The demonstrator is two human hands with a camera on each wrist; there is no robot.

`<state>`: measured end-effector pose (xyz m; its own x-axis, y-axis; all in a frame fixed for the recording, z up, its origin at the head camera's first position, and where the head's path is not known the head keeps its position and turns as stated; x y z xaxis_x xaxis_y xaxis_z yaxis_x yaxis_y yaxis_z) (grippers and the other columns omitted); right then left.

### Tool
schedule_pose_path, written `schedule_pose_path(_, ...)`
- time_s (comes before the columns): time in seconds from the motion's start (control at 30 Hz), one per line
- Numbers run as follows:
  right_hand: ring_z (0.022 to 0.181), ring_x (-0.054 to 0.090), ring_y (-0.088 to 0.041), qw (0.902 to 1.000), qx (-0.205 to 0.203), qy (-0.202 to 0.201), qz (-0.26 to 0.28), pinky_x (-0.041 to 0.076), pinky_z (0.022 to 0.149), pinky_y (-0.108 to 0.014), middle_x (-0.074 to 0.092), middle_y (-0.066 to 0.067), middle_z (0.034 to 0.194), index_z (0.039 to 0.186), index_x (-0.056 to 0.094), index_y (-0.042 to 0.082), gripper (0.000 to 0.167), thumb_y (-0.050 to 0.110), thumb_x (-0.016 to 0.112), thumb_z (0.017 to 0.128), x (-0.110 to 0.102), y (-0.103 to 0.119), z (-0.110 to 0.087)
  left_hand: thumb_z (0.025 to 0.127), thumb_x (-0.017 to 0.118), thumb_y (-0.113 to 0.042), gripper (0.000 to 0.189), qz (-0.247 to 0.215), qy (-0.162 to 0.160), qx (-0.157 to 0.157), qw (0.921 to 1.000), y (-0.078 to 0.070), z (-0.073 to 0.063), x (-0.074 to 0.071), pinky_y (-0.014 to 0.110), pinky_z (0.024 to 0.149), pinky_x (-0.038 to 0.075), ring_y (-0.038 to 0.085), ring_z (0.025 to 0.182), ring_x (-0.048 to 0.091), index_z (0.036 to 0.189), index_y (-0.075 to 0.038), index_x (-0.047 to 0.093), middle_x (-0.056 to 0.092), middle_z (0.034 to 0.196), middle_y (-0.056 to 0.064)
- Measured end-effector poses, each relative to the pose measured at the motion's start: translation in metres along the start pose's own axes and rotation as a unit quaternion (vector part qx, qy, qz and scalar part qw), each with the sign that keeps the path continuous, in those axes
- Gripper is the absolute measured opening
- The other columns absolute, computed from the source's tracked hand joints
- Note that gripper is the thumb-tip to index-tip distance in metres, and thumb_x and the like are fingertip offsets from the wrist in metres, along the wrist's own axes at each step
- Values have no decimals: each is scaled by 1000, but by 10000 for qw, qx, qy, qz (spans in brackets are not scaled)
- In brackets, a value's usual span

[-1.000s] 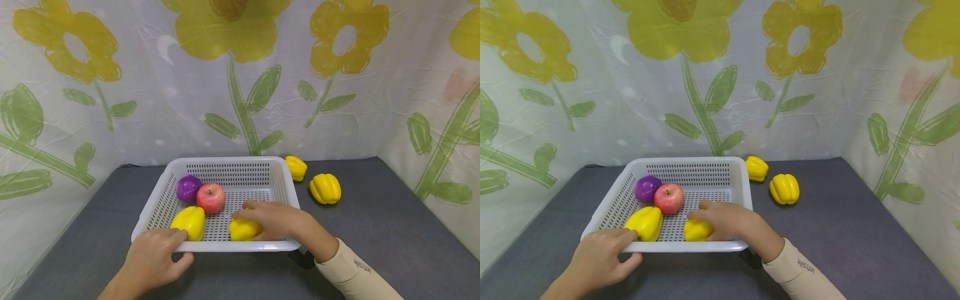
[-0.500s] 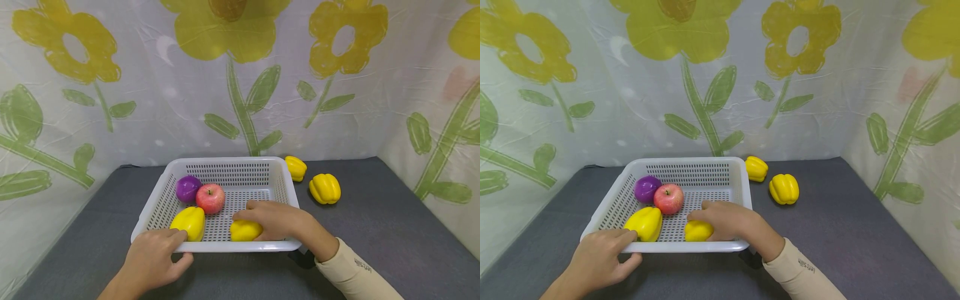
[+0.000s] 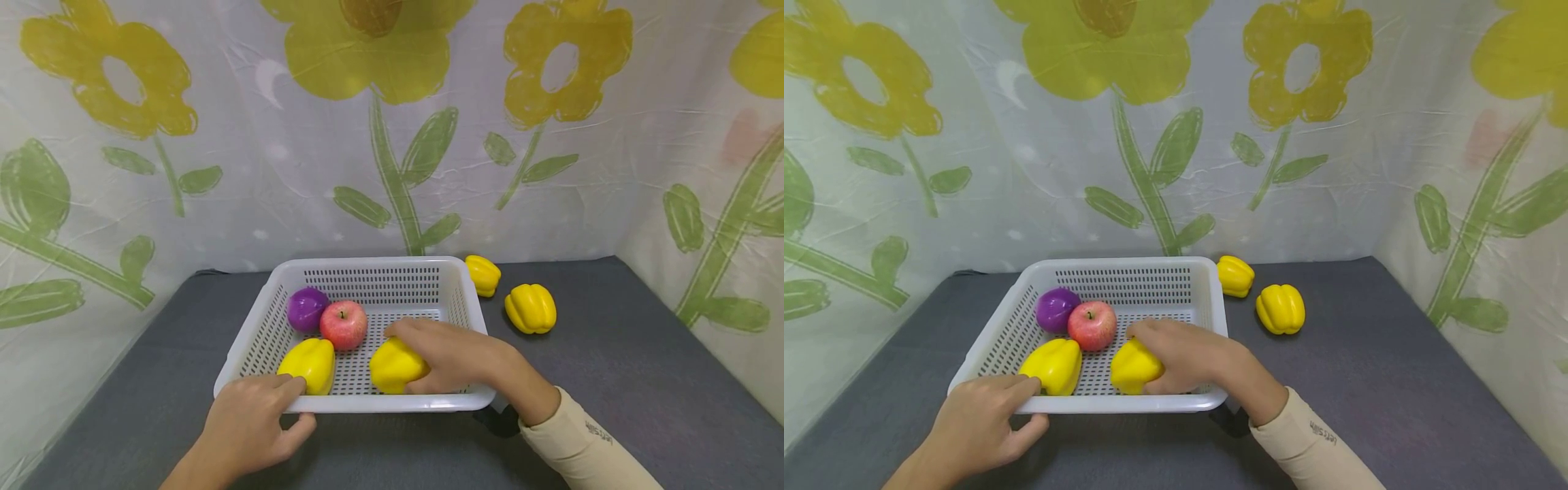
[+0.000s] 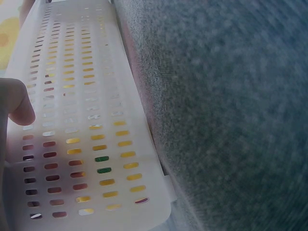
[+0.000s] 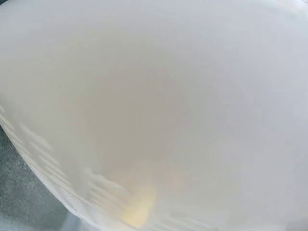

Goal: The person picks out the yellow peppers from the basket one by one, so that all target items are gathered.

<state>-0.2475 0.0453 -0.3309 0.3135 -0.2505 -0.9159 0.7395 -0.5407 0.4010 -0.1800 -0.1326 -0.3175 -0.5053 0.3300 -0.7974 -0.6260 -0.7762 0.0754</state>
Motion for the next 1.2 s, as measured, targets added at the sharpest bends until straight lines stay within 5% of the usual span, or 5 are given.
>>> schedule_pose_path(0.33,100,50,-11,9997,-111,-167,143,46,85,-29,55,10,114,137,50,20,61,33,76,84,-13,2,-8,67,66,-33,18,34,-12,30,10000,0,1,0,21,49,26,3,52,26,71,-23,52,26,60,-17)
schedule_pose_path(0.87,107,49,-12,9979,-5,-643,96,47,91,-34,53,7,133,145,45,14,73,30,77,82,-44,1,-26,68,67,-33,18,12,74,38,10000,0,0,2,20,49,26,2,52,26,71,-23,52,27,60,-18)
schedule_pose_path(1.2,100,49,-15,9941,-18,-1084,-34,47,82,-34,54,5,119,138,46,11,71,27,81,78,-63,-1,-36,68,70,-33,19,8,204,-79,9998,2,-1,5,20,49,26,1,52,26,72,-24,54,27,60,-19)
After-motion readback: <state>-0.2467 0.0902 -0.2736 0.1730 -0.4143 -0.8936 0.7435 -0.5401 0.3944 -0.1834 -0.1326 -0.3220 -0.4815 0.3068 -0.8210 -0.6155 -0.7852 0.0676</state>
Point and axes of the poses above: each hand's wrist, its own z-axis towards the middle knuckle, its own x-axis out of the palm, y = z × x, the point moved 10 cm from there along z, towards the middle knuckle
